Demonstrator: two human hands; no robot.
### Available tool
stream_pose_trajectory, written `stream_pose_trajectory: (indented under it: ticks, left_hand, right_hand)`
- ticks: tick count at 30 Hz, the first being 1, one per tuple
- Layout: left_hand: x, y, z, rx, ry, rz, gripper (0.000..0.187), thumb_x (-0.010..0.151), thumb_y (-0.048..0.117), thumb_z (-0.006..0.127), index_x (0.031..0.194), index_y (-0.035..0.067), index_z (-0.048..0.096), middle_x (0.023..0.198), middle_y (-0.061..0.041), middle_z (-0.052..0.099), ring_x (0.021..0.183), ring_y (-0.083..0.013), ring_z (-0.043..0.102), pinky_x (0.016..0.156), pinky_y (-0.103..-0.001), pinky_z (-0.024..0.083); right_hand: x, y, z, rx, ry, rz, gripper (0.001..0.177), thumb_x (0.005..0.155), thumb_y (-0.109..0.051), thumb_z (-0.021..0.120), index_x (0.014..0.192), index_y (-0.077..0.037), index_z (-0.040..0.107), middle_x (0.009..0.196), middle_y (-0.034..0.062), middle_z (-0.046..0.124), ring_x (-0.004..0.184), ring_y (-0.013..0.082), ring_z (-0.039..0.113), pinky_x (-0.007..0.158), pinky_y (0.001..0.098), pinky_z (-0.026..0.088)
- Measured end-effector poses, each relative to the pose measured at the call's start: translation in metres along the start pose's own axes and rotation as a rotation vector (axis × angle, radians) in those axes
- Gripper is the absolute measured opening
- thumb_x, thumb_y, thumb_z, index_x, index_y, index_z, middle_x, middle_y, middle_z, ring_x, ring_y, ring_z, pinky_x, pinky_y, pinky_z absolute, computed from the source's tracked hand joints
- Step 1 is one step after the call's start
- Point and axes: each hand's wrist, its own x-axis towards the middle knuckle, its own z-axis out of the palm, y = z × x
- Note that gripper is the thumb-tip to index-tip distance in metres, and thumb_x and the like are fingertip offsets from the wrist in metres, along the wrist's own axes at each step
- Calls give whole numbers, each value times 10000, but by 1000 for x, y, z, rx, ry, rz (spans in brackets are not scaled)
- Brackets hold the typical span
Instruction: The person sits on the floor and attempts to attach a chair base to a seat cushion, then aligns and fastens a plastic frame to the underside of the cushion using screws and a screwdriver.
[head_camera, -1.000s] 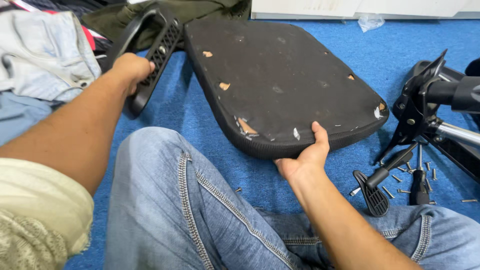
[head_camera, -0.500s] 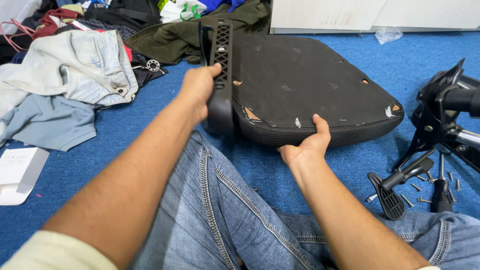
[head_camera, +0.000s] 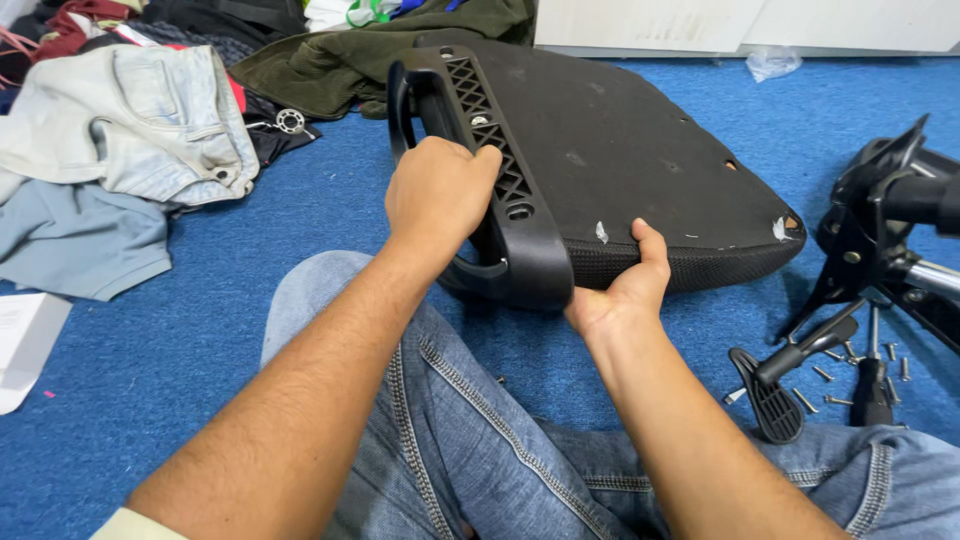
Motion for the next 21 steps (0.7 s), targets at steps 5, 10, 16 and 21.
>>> stream_pose_trajectory:
  ticks: [5, 10, 16, 21]
  left_hand:
    - [17, -16, 20, -822, -209, -337, 472, 771, 409, 783, 1031, 27, 686, 968, -151, 773, 875, -286, 776, 812, -458, 627]
    - [43, -28, 45, -1316, -508, -431, 551, 752, 383, 773, 1153, 16, 682, 1012, -132, 757, 858, -271, 759, 787, -448, 649]
    - [45, -16, 50, -1296, -324, -441, 534, 743, 321, 783, 1085, -79, 692, 962, -173, 752, 832, -289, 750, 776, -447, 651]
    - [23, 3, 72, -1297, -253, -497, 518, 715, 283, 784, 1082, -72, 699, 966, -160, 768, 851, -269, 755, 823, -405, 631]
  right_hand:
    - [-6, -10, -5, -16, -48, -15, 459, 820, -309, 660, 1191, -38, 653, 1241, 147, 713, 1154, 353, 681, 1043, 528, 533]
    - [-15, -7, -9, -112, 9, -57, 479, 817, -364, 663, 1188, -63, 650, 1236, 138, 709, 1150, 341, 683, 1038, 543, 531]
    - [-38, -8, -21, -292, 49, -64, 561, 850, -531, 608, 1223, -113, 650, 1239, 91, 714, 1141, 276, 676, 1021, 485, 511]
    - [-34, -40, -30, -410, -72, -200, 559, 913, -525, 590, 1264, -93, 639, 1238, 84, 724, 1138, 237, 691, 1062, 406, 521]
